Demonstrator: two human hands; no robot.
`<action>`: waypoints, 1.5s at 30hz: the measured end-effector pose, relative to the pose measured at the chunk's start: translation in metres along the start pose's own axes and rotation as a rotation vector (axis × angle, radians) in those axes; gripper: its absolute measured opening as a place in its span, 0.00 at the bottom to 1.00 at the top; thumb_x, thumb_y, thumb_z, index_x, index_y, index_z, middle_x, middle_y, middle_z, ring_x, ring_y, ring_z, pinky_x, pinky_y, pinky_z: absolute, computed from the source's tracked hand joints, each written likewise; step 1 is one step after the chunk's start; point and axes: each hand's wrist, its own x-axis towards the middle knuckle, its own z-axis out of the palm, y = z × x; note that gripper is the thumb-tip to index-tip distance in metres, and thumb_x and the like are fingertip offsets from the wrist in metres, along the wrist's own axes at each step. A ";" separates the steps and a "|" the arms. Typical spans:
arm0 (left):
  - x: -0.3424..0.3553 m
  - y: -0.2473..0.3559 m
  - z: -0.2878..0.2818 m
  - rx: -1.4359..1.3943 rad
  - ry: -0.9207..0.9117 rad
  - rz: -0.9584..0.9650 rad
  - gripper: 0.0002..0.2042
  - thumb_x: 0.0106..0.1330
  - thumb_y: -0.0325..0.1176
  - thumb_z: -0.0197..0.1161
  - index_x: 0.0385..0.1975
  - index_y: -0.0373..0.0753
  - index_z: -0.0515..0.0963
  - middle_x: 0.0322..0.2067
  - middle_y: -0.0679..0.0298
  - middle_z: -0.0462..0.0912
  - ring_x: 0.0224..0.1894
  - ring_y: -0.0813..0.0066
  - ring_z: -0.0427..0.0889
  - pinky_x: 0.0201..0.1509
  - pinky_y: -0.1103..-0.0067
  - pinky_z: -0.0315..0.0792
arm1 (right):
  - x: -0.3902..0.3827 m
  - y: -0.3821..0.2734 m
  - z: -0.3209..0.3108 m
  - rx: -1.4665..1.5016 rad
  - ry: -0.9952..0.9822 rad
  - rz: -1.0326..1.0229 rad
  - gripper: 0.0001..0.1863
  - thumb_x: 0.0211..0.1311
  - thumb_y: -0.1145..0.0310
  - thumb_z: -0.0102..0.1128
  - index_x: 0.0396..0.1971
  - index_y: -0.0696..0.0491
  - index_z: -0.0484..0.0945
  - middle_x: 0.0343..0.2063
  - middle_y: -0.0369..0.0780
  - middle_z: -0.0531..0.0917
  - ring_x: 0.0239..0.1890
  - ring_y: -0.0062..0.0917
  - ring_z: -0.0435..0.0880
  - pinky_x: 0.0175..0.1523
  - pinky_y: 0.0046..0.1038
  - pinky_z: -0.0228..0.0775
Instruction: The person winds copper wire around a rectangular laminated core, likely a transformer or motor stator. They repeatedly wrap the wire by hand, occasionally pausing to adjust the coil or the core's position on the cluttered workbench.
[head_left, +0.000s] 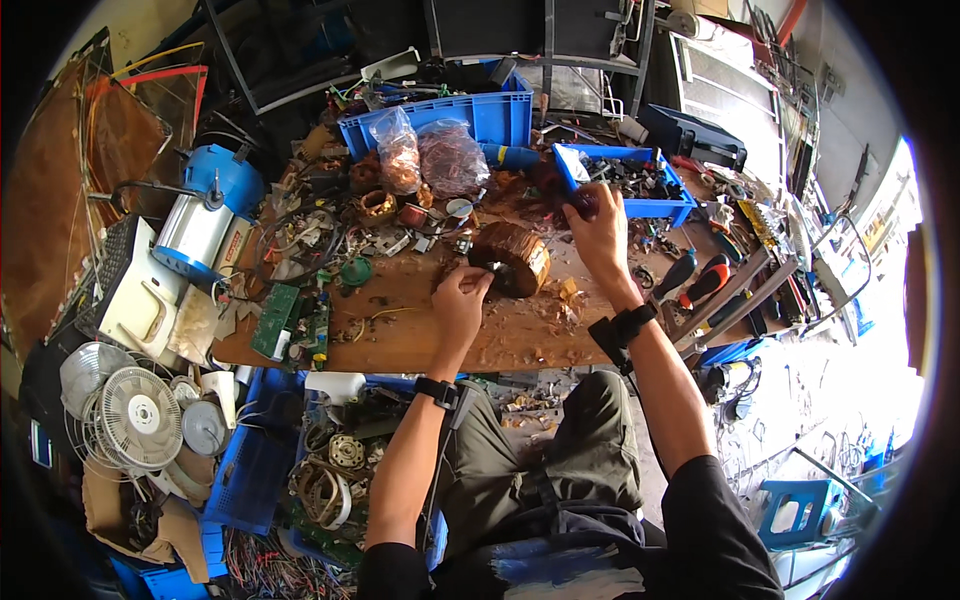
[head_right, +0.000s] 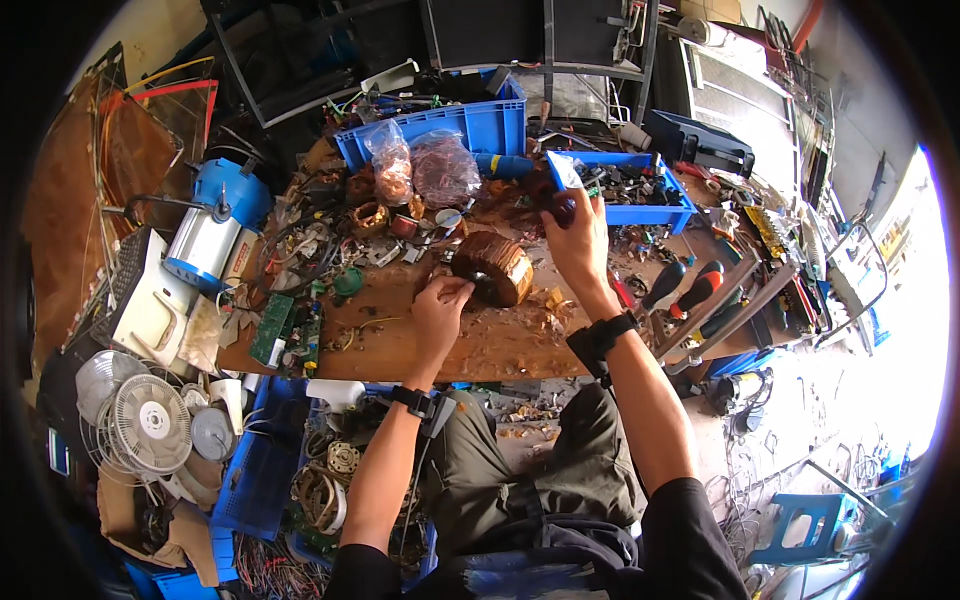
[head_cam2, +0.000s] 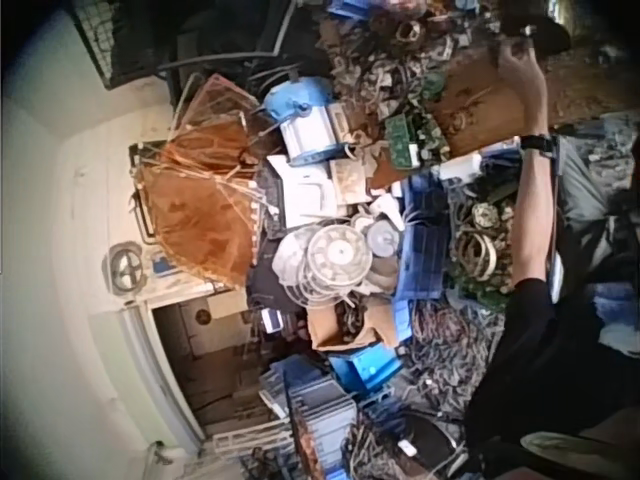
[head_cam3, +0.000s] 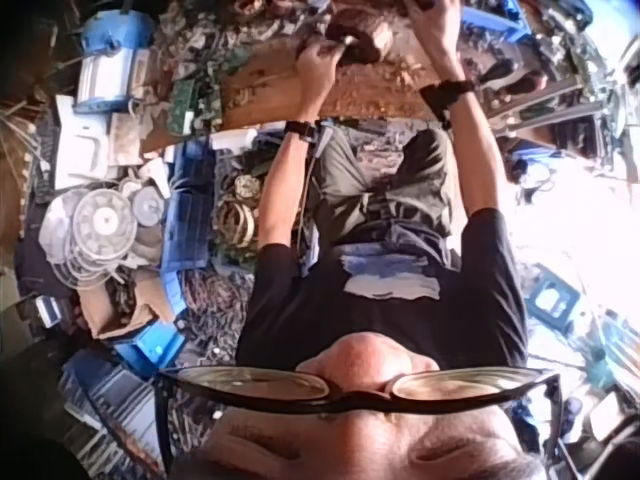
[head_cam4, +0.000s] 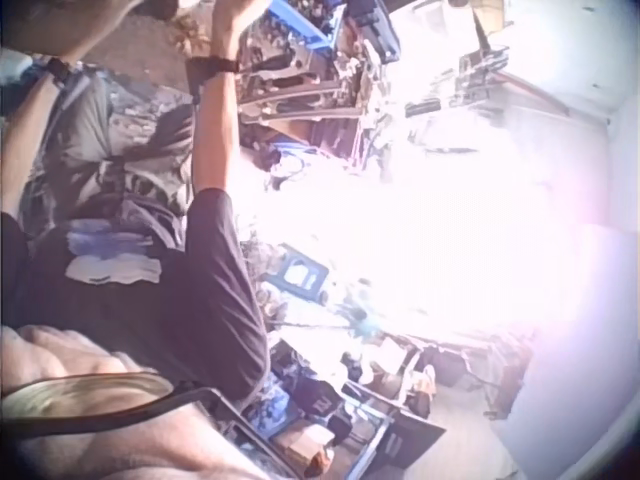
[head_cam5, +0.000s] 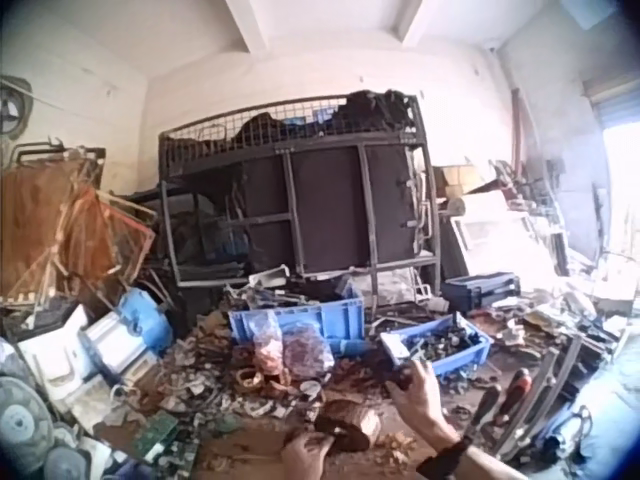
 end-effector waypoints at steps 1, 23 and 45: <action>-0.002 0.000 0.005 -0.015 -0.013 0.014 0.08 0.71 0.28 0.68 0.41 0.29 0.85 0.36 0.58 0.91 0.38 0.73 0.89 0.45 0.78 0.81 | 0.001 -0.022 -0.015 0.005 -0.014 -0.078 0.17 0.58 0.74 0.72 0.48 0.52 0.82 0.41 0.47 0.77 0.44 0.44 0.80 0.51 0.40 0.75; -0.078 0.051 -0.055 -0.705 -0.382 -0.454 0.24 0.75 0.38 0.67 0.67 0.38 0.73 0.55 0.60 0.84 0.51 0.74 0.85 0.50 0.77 0.83 | -0.151 -0.052 -0.022 0.040 -0.680 -0.861 0.21 0.61 0.72 0.59 0.55 0.47 0.79 0.48 0.42 0.74 0.52 0.36 0.78 0.56 0.36 0.78; -0.097 0.047 -0.034 -0.516 -0.167 -0.372 0.26 0.70 0.32 0.74 0.65 0.36 0.74 0.47 0.66 0.81 0.46 0.79 0.81 0.56 0.77 0.77 | -0.156 -0.054 -0.033 0.339 -0.753 -0.069 0.10 0.70 0.69 0.62 0.44 0.60 0.76 0.28 0.49 0.87 0.31 0.50 0.87 0.38 0.43 0.81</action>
